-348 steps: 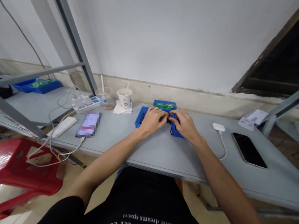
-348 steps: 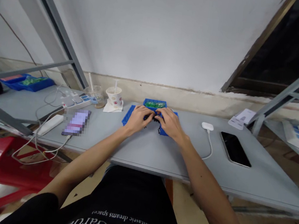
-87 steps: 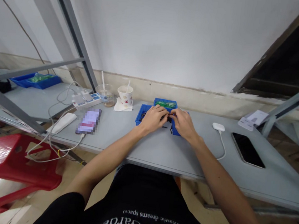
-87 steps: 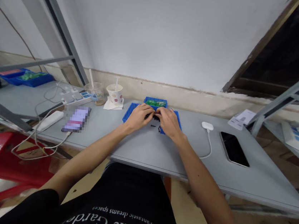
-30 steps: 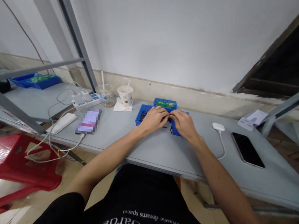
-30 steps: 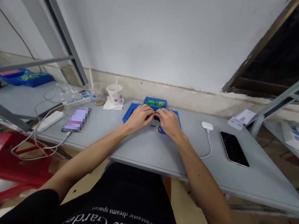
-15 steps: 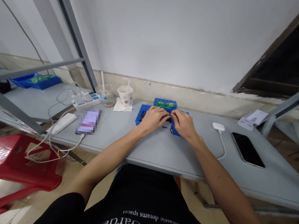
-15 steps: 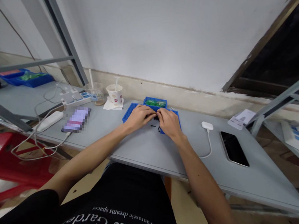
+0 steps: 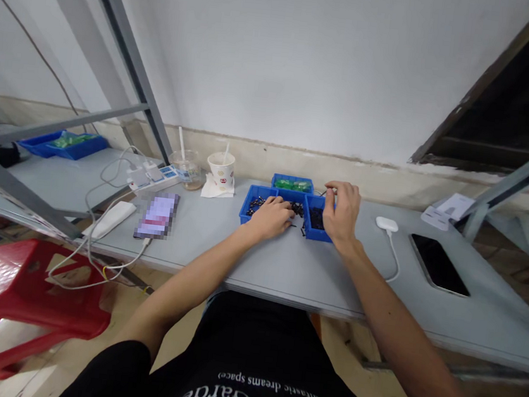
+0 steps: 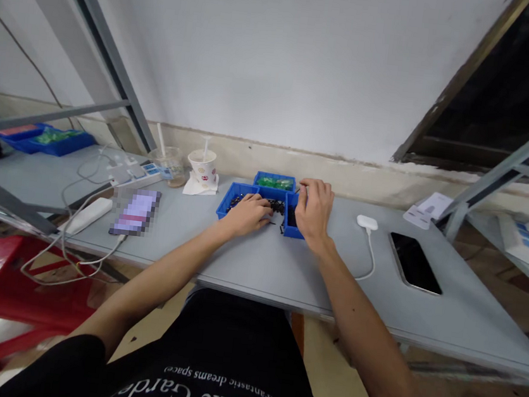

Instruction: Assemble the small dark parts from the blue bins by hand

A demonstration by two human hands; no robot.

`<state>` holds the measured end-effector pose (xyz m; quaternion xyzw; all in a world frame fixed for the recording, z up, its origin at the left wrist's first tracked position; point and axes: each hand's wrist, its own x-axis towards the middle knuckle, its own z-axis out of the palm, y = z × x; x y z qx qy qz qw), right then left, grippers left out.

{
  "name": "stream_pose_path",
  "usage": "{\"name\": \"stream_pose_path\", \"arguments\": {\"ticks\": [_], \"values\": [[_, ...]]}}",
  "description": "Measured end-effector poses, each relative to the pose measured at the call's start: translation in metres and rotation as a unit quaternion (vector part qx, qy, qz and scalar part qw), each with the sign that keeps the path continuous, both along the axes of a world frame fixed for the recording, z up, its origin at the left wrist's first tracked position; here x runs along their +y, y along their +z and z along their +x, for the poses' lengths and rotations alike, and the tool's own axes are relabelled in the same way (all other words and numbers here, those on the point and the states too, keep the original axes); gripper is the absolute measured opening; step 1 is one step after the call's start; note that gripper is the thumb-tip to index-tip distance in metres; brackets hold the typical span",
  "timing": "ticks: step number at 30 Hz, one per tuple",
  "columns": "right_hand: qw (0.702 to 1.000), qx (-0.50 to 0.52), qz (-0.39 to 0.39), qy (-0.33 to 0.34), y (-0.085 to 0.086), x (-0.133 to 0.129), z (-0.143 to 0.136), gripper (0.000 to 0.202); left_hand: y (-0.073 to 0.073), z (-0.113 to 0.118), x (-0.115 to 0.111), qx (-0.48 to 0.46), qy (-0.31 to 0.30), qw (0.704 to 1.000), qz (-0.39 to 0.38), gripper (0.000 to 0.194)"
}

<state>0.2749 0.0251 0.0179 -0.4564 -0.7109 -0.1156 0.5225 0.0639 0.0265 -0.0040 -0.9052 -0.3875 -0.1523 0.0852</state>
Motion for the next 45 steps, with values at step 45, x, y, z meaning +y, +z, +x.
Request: {"name": "stream_pose_path", "arguments": {"ticks": [45], "values": [[0.963,-0.209,-0.090,0.145,-0.009,0.002,-0.008,0.035,0.014,0.004,-0.005,-0.170,-0.009,0.985,0.030,0.015]]}}
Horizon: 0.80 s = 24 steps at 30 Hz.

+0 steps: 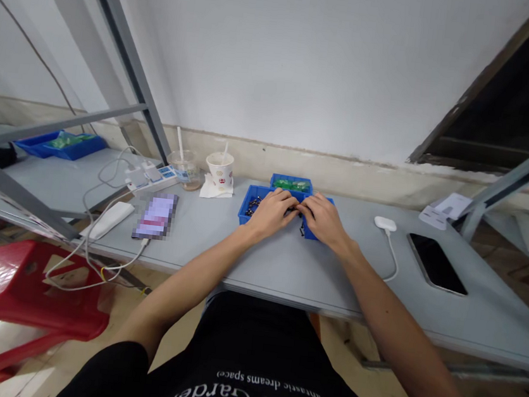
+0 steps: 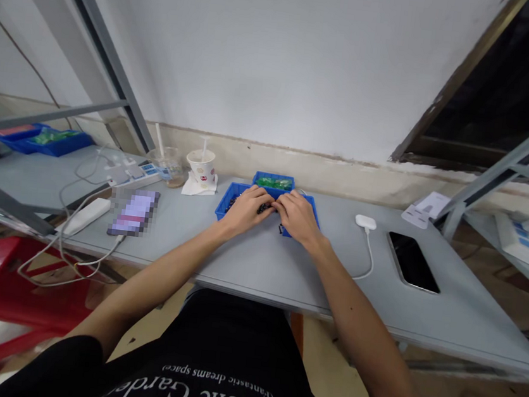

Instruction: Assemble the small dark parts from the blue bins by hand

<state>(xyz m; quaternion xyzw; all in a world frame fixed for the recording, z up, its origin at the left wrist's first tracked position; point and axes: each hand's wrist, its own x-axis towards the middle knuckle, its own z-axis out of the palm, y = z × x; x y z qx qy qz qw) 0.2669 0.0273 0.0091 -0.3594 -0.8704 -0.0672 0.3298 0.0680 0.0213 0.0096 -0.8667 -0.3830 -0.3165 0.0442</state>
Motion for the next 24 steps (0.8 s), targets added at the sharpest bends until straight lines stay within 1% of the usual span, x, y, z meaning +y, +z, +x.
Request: {"name": "stream_pose_path", "arguments": {"ticks": [6,10,16,24], "values": [[1.000,0.025,-0.003,-0.007,-0.0009,-0.0006,-0.0004,0.036,-0.0003,0.0003,0.0006,0.000,0.004,1.000,-0.015,0.018],[0.999,0.044,-0.010,-0.009,-0.0005,-0.0020,-0.0012,0.033,0.0010,0.0011,0.0008,-0.035,-0.001,0.999,-0.036,0.014],[0.999,0.026,-0.020,0.021,-0.0020,-0.0013,-0.0010,0.027,-0.0002,0.0020,0.0016,-0.084,-0.007,0.996,-0.040,0.015],[0.999,0.044,-0.006,-0.010,-0.0012,-0.0004,0.0000,0.026,0.0002,0.0019,0.0015,-0.088,-0.007,0.996,-0.032,0.019]]}}
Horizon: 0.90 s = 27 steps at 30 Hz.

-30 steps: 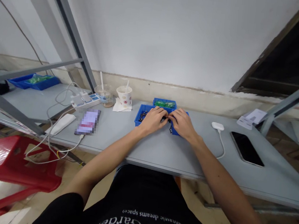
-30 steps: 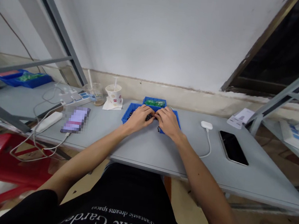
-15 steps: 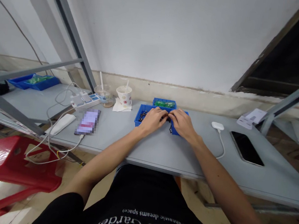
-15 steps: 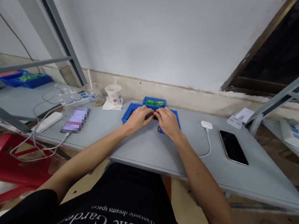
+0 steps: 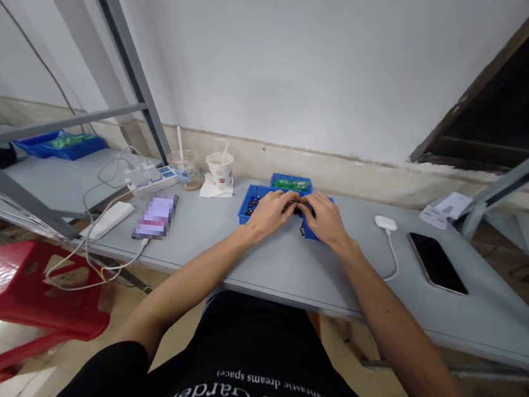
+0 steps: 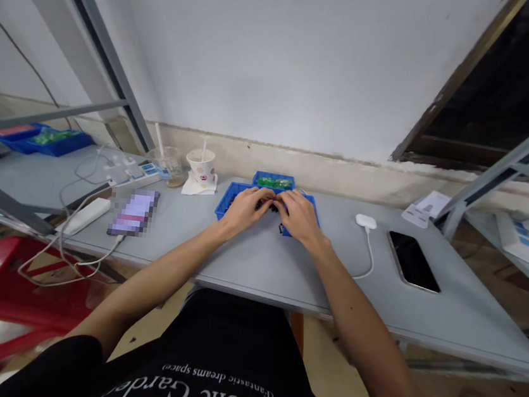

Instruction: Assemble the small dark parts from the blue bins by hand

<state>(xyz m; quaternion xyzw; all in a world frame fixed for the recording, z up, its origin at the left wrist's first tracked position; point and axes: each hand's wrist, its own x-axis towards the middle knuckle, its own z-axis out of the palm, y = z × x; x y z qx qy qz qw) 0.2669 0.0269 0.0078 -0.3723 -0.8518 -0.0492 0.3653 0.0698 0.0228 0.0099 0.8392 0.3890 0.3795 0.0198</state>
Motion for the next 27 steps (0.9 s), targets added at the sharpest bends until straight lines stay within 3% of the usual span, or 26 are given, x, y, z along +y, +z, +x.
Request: {"name": "stream_pose_path", "arguments": {"ticks": [8,15,27], "values": [[0.999,0.015,0.010,-0.030,0.0014,-0.0041,-0.0016,0.018,0.0007,-0.0013,0.0001,0.016,0.016,1.000,-0.006,0.022],[1.000,0.016,-0.001,0.006,0.0007,-0.0022,-0.0014,0.026,0.0013,-0.0030,0.0000,0.032,0.023,0.999,-0.003,0.024],[0.998,0.048,0.032,-0.041,0.0033,-0.0044,-0.0010,0.015,0.0054,-0.0021,-0.0051,0.004,0.039,0.999,-0.004,0.021]]}}
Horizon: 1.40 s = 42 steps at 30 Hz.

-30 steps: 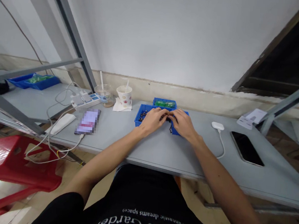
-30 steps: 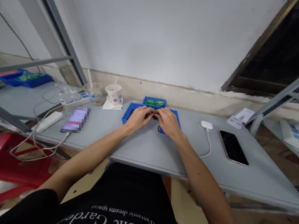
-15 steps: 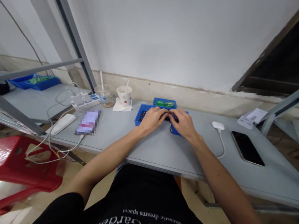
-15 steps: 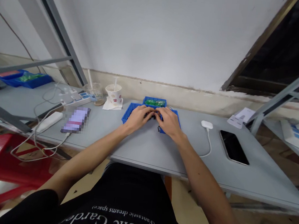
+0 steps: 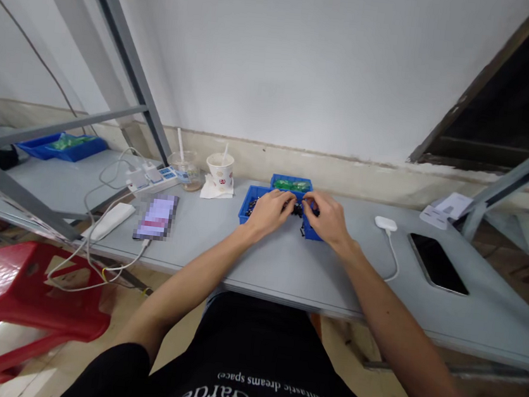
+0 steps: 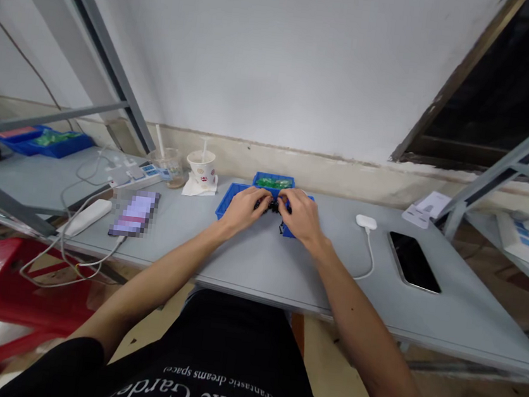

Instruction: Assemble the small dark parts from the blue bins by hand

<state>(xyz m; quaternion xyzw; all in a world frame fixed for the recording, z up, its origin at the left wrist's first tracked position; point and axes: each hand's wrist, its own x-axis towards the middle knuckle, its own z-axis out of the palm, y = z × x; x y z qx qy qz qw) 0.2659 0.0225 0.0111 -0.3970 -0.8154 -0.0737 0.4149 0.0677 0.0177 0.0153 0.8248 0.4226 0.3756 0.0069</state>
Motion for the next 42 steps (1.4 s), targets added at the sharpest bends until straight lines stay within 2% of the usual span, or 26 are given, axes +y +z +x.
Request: {"name": "stream_pose_path", "arguments": {"ticks": [9,15,23,28,34,39,42], "values": [[0.999,-0.018,-0.021,0.019,-0.0020,0.0018,0.0019,0.020,0.0002,-0.0003,0.0000,0.006,0.011,1.000,-0.001,0.020],[1.000,-0.009,-0.026,0.009,0.0007,-0.0005,0.0008,0.030,-0.0020,0.0001,0.0017,0.008,0.000,1.000,0.010,0.020],[0.999,-0.019,-0.047,0.017,-0.0011,0.0002,0.0007,0.017,-0.0009,-0.0003,0.0004,0.009,0.007,1.000,0.010,0.019],[0.999,-0.022,-0.044,0.024,-0.0008,0.0010,0.0011,0.024,-0.0018,-0.0004,0.0017,0.021,0.000,1.000,0.007,0.021],[0.998,-0.025,-0.053,0.031,-0.0015,0.0001,0.0002,0.019,-0.0010,-0.0005,0.0013,0.023,0.006,1.000,0.003,0.020],[0.998,-0.026,-0.044,0.026,-0.0012,0.0002,0.0000,0.024,-0.0012,0.0002,0.0008,0.040,-0.003,0.999,0.000,0.021],[0.998,-0.023,-0.057,0.029,-0.0014,-0.0007,-0.0008,0.018,-0.0019,0.0000,0.0013,0.040,0.001,0.999,-0.001,0.020]]}}
